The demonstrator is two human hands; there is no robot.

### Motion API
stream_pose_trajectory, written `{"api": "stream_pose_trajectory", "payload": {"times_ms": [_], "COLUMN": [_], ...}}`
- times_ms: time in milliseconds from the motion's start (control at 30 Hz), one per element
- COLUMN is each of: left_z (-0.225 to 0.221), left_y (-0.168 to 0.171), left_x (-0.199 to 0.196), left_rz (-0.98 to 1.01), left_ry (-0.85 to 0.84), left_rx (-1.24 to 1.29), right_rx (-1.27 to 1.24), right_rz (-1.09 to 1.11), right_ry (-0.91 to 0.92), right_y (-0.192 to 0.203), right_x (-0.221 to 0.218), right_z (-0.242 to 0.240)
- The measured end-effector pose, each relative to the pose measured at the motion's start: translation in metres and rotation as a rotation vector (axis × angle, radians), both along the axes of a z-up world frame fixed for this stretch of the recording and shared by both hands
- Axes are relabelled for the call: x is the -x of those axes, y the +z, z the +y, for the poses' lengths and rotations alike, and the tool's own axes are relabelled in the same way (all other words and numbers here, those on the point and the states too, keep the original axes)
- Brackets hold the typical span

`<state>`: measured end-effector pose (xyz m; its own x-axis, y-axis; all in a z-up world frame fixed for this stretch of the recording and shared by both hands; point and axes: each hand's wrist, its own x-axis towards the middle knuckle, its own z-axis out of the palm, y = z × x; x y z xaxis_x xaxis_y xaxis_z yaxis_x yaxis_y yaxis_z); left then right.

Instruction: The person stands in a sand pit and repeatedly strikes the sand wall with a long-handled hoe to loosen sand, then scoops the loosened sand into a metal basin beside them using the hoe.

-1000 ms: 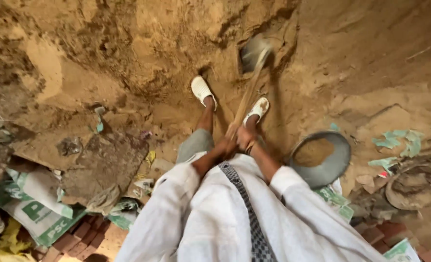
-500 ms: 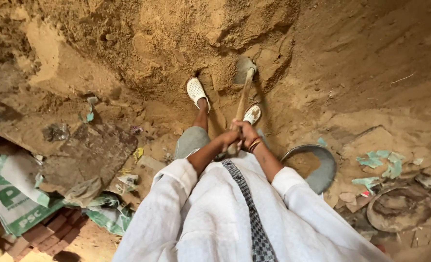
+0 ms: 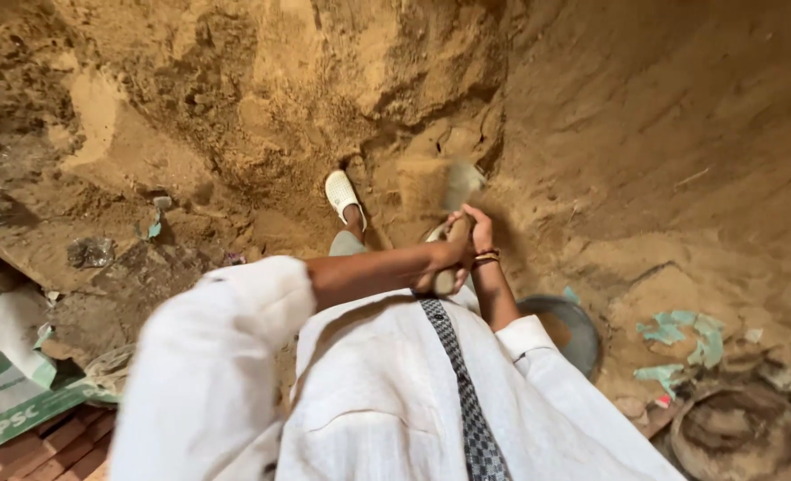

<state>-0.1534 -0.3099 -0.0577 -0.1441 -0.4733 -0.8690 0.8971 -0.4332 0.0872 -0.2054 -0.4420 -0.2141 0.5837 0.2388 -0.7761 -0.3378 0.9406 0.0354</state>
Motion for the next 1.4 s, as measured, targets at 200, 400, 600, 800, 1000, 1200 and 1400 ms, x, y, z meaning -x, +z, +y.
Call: {"api": "stream_pose_trajectory", "payload": {"times_ms": [200, 400, 600, 800, 1000, 1200, 1400], "left_z": [0.108, 0.227, 0.337, 0.509, 0.663, 0.671, 0.520], "left_y": [0.059, 0.125, 0.112, 0.130, 0.159, 0.050, 0.044], "left_x": [-0.054, -0.164, -0.266, -0.338, -0.322, -0.224, -0.106], "left_rz": [0.286, 0.176, -1.067, -1.374, -0.998, -0.940, -0.892], "left_ry": [-0.137, -0.518, -1.157, -1.015, -1.309, -0.989, -0.717], "left_rx": [0.061, 0.284, -0.241, -0.792, -1.118, -0.952, -0.626], "right_rx": [0.415, 0.608, 0.397, 0.124, 0.264, 0.181, 0.315], "right_rz": [0.125, 0.193, 0.316, -0.215, 0.055, -0.223, -0.014], "right_ry": [-0.201, -0.222, -0.248, -0.039, 0.010, 0.058, 0.079], "right_y": [-0.100, -0.097, -0.180, -0.083, 0.126, 0.114, 0.019], "right_x": [0.026, 0.023, -0.079, -0.251, -0.345, -0.307, -0.202], "right_z": [-0.050, -0.074, -0.036, 0.128, 0.312, 0.269, 0.121]}}
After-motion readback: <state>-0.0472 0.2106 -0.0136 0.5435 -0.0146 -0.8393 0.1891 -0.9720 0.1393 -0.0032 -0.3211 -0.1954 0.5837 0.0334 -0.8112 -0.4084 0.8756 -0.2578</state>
